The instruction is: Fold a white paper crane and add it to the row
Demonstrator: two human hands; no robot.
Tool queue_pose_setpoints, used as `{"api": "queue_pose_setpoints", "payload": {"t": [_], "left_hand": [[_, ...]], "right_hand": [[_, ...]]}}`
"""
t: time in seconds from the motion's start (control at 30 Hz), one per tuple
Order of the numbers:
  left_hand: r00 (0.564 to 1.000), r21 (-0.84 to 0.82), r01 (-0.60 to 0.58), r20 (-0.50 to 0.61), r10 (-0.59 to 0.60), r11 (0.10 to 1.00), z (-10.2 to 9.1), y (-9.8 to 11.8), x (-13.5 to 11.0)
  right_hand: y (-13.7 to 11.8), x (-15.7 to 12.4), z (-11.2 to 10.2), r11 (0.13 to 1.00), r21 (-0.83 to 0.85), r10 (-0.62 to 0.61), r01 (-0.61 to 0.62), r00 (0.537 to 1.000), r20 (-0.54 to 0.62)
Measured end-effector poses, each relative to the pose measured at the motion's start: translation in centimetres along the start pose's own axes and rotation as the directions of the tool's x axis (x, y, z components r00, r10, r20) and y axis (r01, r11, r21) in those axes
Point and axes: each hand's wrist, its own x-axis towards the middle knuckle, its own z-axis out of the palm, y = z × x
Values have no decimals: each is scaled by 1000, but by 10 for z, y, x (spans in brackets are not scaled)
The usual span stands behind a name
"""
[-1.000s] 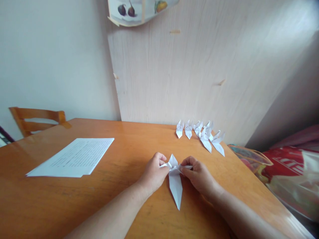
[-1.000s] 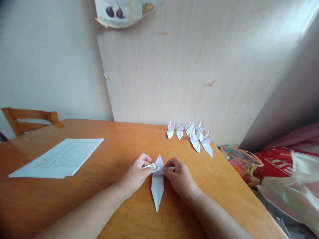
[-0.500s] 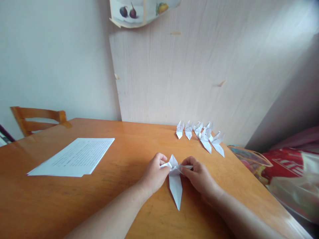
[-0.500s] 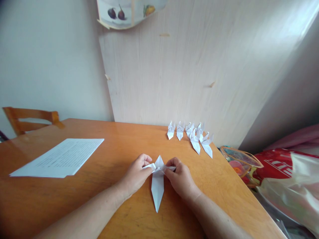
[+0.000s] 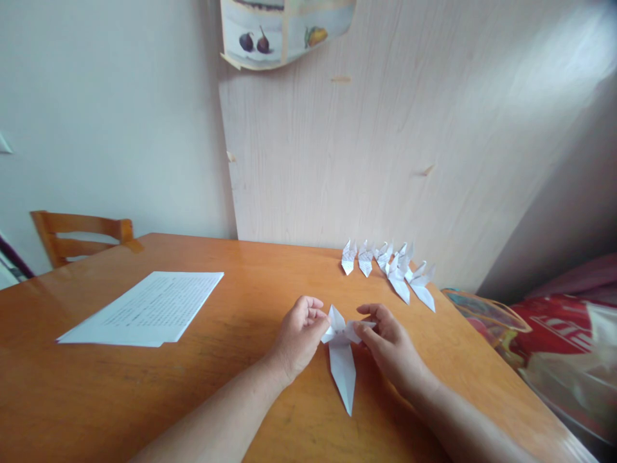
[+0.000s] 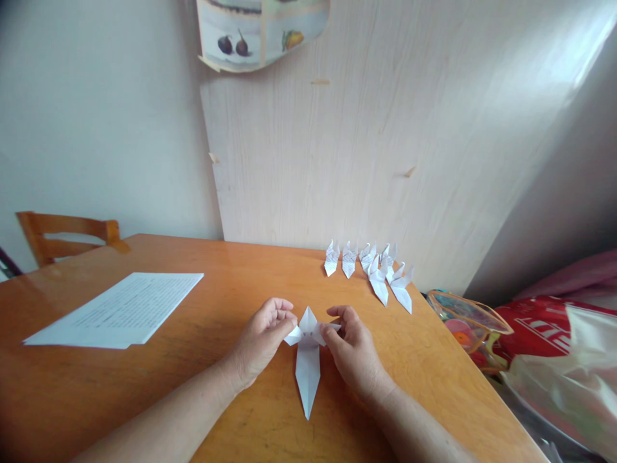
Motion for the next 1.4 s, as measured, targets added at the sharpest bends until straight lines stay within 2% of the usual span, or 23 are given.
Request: {"api": "queue_pose_setpoints", "payload": {"t": [0.2, 0.37, 0.6, 0.77, 0.93, 1.07, 1.2, 1.4], "left_hand": [[999, -112, 3, 52, 3, 994, 1, 3, -1], [993, -161, -14, 117, 33, 987, 1, 6, -2], [990, -134, -40, 128, 57, 990, 1, 4, -1], [988, -124, -66, 134, 83, 990, -1, 6, -1], [994, -96, -100, 41, 104, 990, -3, 4, 2], [997, -43, -82, -17, 81, 996, -5, -5, 6], [998, 5, -60, -4, 61, 998, -7, -11, 10], [994, 86, -102, 41, 99, 991, -9, -20, 15]], "right_hand": [[4, 1, 3, 999, -35, -33, 32, 999, -25], [3, 0, 3, 1000, -1, -23, 23, 1000, 8], [-9, -4, 5, 996, 86, -30, 24, 997, 71], [-15, -5, -1, 999, 36, -25, 23, 999, 31], [-11, -2, -9, 999, 11, -45, 45, 999, -30], [-8, 1, -13, 999, 32, -20, 21, 999, -41], [-8, 2, -16, 1000, 26, -13, 14, 999, -29], [-7, 4, -20, 999, -49, 20, -21, 1000, -19]]}}
